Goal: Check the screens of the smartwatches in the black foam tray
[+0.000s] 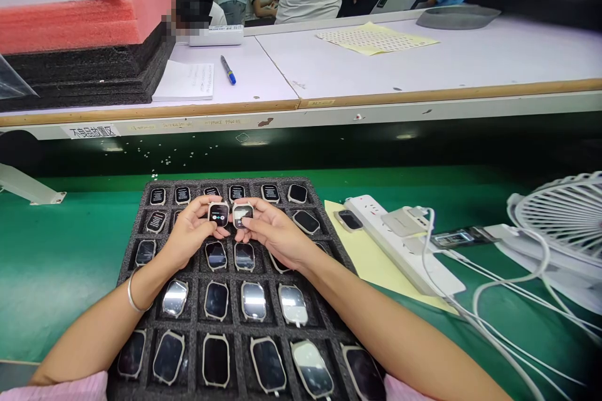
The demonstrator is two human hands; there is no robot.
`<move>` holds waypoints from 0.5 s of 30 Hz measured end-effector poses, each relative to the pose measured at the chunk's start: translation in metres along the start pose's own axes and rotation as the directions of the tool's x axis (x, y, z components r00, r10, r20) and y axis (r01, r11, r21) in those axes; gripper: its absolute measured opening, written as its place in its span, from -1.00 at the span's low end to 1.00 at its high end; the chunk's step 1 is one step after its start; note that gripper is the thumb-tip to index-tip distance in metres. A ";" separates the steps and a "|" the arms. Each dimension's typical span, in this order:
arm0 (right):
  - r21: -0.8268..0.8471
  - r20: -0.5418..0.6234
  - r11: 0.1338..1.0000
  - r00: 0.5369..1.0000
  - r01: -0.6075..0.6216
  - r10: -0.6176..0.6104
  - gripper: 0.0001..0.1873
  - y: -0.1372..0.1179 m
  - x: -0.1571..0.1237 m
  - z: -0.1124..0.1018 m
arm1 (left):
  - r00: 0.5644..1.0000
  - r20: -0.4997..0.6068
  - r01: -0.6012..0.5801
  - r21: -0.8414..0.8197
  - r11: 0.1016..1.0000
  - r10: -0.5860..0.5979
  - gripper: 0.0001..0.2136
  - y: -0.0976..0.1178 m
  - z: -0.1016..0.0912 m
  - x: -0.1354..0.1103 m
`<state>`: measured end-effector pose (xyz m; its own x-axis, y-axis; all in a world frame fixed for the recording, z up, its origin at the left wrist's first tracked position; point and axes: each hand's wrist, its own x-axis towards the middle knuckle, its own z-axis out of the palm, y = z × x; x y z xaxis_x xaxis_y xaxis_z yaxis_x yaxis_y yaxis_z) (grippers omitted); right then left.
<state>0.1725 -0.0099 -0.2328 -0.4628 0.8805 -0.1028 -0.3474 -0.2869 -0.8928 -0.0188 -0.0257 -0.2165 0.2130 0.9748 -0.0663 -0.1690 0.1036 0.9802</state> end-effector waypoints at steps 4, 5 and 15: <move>0.005 0.006 1.000 1.000 -0.001 0.001 -0.54 -0.002 -0.001 0.000 | 1.000 -0.010 0.016 -0.019 1.000 -0.016 -0.55 0.000 0.001 0.001; 0.003 0.010 1.000 1.000 -0.001 0.001 -0.53 -0.002 -0.001 0.000 | 1.000 -0.011 0.018 -0.022 1.000 -0.018 -0.55 0.000 0.001 0.001; 0.004 0.025 1.000 1.000 0.001 -0.002 -0.51 -0.002 -0.001 0.000 | 1.000 -0.006 0.026 -0.020 0.999 -0.027 -0.53 -0.002 -0.001 0.002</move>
<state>0.1732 -0.0102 -0.2313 -0.4827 0.8711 -0.0903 -0.3512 -0.2870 -0.8912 -0.0186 -0.0241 -0.2189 0.2114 0.9729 -0.0934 -0.1823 0.1332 0.9742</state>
